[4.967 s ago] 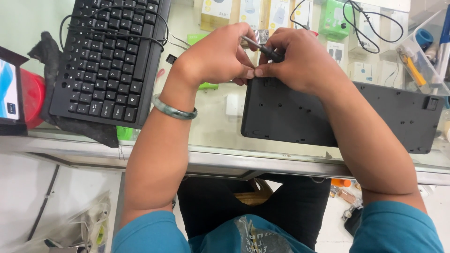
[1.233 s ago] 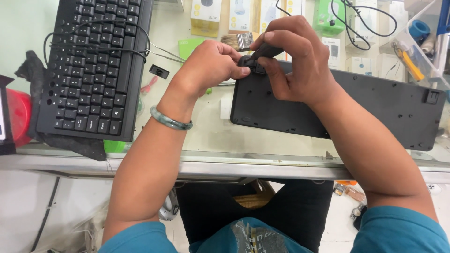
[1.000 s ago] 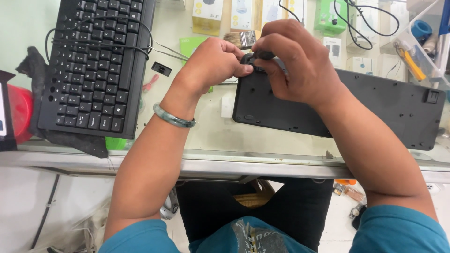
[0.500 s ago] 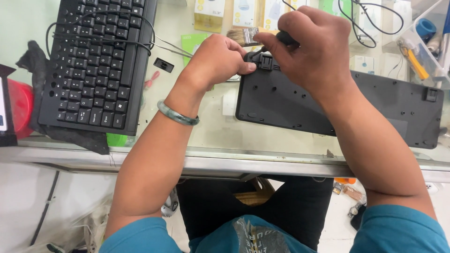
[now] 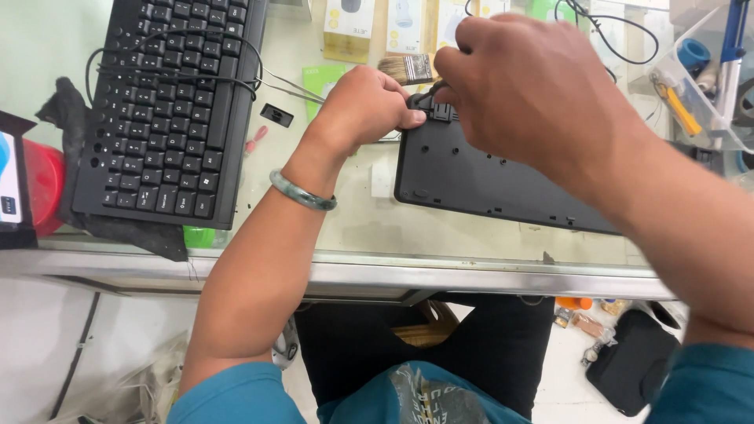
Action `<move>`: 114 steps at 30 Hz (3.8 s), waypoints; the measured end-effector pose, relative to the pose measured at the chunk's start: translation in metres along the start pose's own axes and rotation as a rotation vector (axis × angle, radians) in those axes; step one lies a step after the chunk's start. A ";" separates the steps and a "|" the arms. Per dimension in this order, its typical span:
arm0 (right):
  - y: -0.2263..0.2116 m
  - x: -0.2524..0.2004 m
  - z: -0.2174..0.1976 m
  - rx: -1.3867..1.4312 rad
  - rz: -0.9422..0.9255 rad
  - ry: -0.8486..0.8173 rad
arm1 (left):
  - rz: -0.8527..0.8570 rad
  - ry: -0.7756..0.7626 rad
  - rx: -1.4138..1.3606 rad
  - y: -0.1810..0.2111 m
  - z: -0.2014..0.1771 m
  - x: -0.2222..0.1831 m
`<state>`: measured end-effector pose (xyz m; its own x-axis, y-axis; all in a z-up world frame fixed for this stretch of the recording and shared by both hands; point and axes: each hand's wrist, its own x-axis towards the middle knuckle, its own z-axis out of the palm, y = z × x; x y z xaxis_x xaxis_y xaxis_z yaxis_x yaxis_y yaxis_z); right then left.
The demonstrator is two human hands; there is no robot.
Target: The person unscrews the back panel of a keyboard using a screwdriver and removes several screws.
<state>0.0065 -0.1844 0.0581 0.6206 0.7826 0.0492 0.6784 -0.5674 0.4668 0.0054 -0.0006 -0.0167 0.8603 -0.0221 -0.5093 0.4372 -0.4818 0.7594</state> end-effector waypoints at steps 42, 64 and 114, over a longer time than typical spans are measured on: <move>-0.024 0.077 -0.024 -0.190 -0.145 -0.695 | 0.100 0.031 0.257 -0.014 0.012 0.021; 0.027 0.035 0.043 -0.235 -0.499 -0.191 | 0.095 0.060 0.293 -0.015 0.014 0.027; 0.012 0.062 0.018 -0.420 -0.522 -0.424 | 0.093 0.037 0.300 -0.011 0.013 0.016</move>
<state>0.0603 -0.1468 0.0508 0.4170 0.7086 -0.5692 0.7704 0.0568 0.6350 0.0107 -0.0069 -0.0384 0.9043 -0.0494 -0.4240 0.2638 -0.7162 0.6461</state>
